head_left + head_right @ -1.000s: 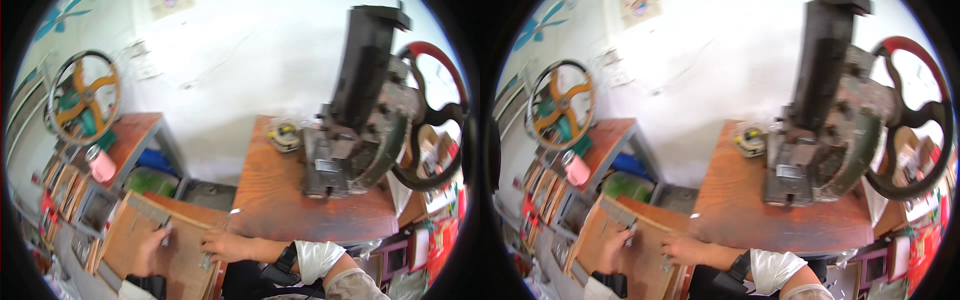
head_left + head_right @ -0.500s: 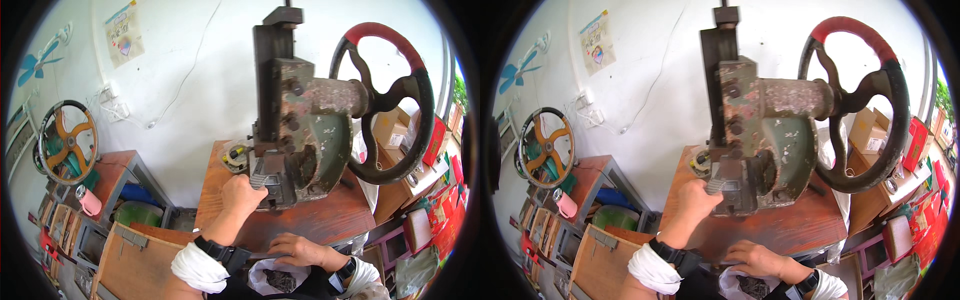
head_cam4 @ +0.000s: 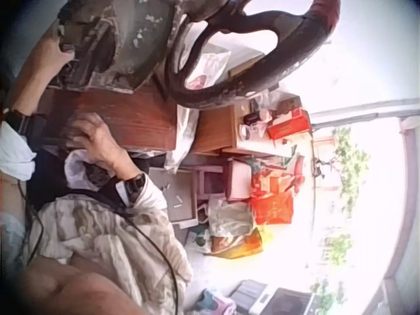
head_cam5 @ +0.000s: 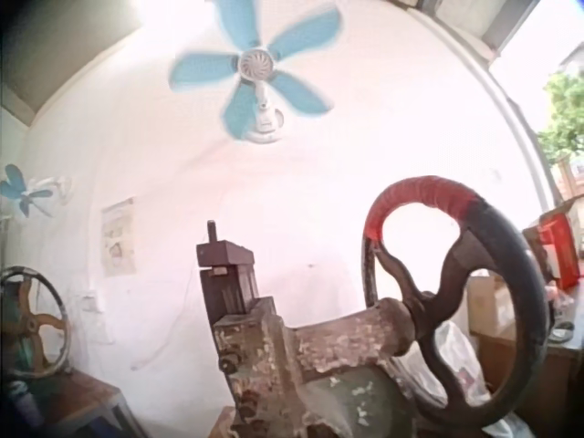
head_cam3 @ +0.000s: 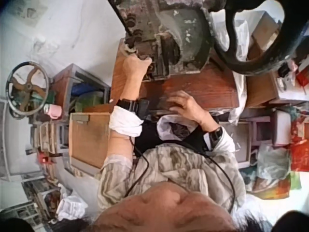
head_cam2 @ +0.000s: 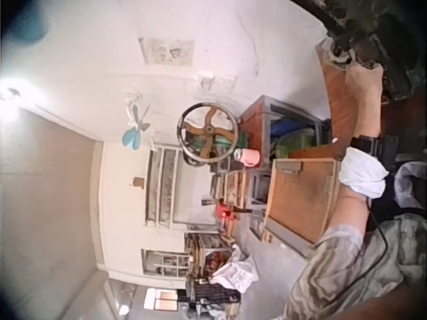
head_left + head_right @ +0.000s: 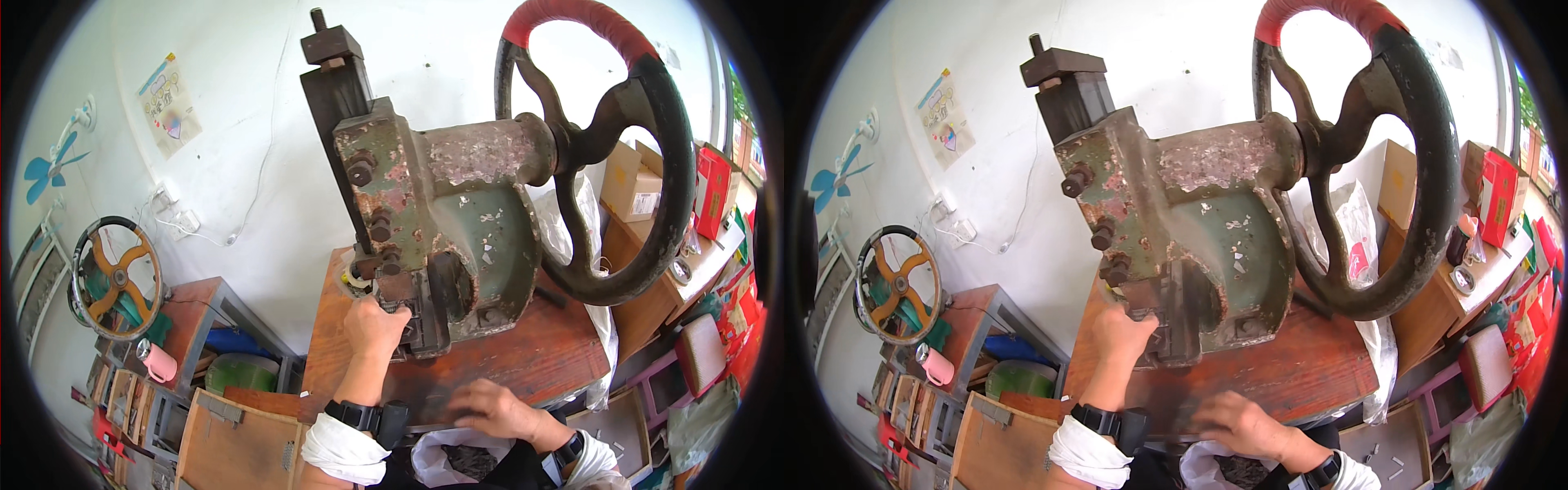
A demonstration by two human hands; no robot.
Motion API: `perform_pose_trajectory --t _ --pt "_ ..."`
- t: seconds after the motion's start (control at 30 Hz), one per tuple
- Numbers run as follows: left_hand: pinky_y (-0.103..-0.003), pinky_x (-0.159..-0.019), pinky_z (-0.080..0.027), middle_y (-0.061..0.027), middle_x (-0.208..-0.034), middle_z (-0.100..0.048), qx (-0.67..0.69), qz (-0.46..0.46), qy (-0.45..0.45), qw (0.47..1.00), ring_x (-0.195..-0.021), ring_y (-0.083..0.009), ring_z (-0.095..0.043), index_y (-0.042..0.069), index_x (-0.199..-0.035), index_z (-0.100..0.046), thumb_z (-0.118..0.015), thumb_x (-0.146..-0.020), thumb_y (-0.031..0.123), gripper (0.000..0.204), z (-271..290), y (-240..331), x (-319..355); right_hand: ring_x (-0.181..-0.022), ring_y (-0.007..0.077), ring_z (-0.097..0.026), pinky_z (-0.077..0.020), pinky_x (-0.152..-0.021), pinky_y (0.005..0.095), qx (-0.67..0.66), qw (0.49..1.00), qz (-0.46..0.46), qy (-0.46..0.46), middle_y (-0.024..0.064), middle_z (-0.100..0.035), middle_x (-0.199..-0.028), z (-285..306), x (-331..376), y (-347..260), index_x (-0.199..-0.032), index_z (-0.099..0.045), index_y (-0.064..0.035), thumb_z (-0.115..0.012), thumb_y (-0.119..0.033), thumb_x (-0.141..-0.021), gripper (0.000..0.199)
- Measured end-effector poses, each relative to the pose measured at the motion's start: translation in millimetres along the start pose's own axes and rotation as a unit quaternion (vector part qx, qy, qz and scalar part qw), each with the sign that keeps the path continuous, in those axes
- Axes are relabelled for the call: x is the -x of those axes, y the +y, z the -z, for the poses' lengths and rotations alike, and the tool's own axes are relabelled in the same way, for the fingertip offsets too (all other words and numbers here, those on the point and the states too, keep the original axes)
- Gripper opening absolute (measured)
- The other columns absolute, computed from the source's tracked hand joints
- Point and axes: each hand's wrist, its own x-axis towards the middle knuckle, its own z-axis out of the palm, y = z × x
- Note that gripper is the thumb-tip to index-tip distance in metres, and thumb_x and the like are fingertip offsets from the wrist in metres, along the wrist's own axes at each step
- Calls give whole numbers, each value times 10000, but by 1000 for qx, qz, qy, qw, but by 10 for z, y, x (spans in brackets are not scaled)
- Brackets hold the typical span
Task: Manually stamping small metal clips using a hand press machine.
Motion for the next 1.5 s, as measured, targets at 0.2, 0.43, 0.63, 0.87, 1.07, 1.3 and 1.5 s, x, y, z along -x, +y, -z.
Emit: perform_pose_trajectory --t 0.2,0.43,0.63,0.87,1.07,1.3,1.5 --pt "-458 -731 -524 -206 -816 -651 -25 -3 -24 999 -796 -384 -643 -25 -763 -668 -767 -626 328 392 -60 70 -39 -908 384 -594 -505 -786 424 91 957 -23 276 185 -610 -984 -117 -1069 301 -1007 -634 -9 -679 -31 -767 245" --pt "-459 -720 -524 -205 -816 -647 -32 -29 -35 998 -806 -378 -641 -17 -776 -681 -793 -633 299 365 -31 75 -46 -853 318 -655 -514 -748 378 35 966 -192 168 194 -659 -920 59 -1604 729 -957 -662 36 -745 -159 -700 333" --pt "-452 -726 -529 -200 -812 -657 -28 -29 -56 998 -798 -374 -649 -11 -767 -676 -800 -609 319 386 67 122 -64 -779 291 -665 -524 -732 366 73 964 -248 58 177 -684 -860 194 -1792 888 -957 -687 3 -757 -201 -670 359" --pt "-378 -653 -534 -207 -723 -677 95 1 -52 994 -682 -285 -684 -51 -790 -698 -766 -634 308 398 156 -254 -131 -904 305 -641 -527 -734 373 49 970 -94 218 160 -654 -1020 87 -1288 438 -981 -680 -23 -736 -123 -751 257" --pt "-367 -635 -530 -203 -690 -669 120 98 -106 982 -644 -286 -678 -15 -799 -721 -764 -596 336 408 552 -1060 448 -902 292 -629 -526 -762 370 11 987 -67 144 125 -638 -994 9 -580 29 -930 -670 -43 -711 -45 -764 171" --pt "-432 -762 -507 -185 -912 -632 -16 -32 -84 996 -879 -364 -612 11 -909 -680 -799 -657 302 403 133 -1119 967 -877 304 -623 -525 -759 378 68 993 83 51 119 -640 -965 -371 -879 -153 -941 -669 -43 -714 -34 -759 187" --pt "-435 -752 -490 -182 -924 -581 -14 -59 -92 994 -913 -357 -578 -22 -909 -652 -784 -704 370 462 199 -1140 1041 -863 309 -631 -526 -747 374 55 996 72 27 128 -648 -932 -525 -867 -81 -943 -670 -33 -711 -20 -757 191"
